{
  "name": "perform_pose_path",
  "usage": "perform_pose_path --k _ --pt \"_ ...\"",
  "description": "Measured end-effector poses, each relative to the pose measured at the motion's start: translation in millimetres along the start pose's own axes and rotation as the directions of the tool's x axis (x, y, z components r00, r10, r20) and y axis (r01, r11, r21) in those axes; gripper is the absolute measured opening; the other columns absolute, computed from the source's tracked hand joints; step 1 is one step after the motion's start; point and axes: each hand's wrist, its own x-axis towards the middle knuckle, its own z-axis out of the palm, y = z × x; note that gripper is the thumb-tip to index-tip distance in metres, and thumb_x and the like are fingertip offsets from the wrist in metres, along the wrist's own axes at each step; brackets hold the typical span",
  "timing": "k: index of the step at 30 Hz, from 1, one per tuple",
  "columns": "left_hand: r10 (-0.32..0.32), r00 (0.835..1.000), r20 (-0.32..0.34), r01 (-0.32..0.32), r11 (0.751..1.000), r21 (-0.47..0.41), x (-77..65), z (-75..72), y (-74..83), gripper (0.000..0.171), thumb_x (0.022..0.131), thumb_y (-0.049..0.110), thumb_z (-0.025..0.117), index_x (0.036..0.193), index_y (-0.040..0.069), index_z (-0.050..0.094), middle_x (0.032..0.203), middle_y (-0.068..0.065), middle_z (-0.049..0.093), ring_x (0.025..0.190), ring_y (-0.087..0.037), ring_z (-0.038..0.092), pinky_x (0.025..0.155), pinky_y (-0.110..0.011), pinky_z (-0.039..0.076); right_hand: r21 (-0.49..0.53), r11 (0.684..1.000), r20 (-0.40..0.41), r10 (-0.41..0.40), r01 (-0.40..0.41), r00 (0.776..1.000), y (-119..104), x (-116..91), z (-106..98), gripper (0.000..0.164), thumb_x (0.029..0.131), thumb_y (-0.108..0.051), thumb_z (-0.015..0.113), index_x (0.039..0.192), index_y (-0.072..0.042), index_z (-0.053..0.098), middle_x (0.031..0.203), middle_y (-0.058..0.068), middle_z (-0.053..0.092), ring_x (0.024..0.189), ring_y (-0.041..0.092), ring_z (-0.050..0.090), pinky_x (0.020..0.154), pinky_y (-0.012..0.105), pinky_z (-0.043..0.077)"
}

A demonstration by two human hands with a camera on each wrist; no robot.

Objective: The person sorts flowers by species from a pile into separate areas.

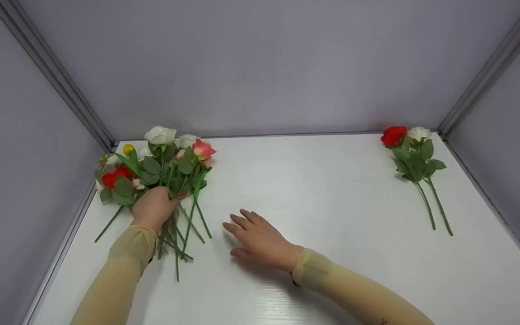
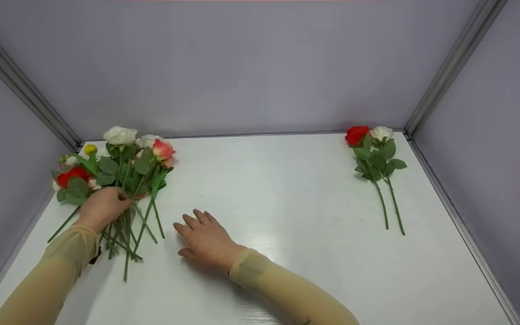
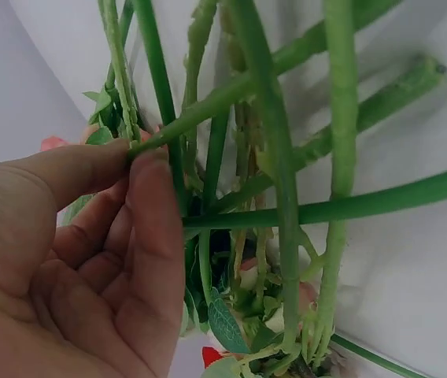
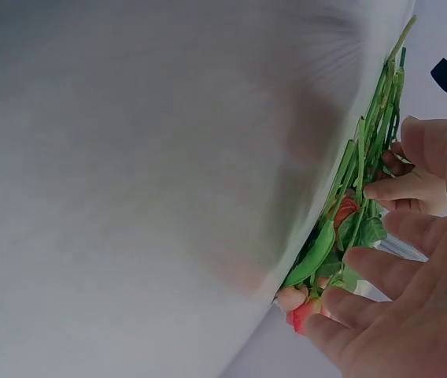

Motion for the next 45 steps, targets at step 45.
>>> perform_pose_path --k 45 --pt "0.370 0.924 -0.094 -0.242 0.375 -0.895 -37.7 70.7 189.9 0.023 0.100 0.025 0.071 0.111 0.005 0.072 0.102 -0.012 0.071 0.096 -0.026 0.070 0.083 -0.037 0.062 0.991 0.081 0.057 0.489 -0.111 0.870 45 -80 -10 0.029 0.099 -0.015 0.070 0.115 0.008 0.062 0.103 0.017 0.071 0.092 0.028 0.071 0.085 0.040 0.060"
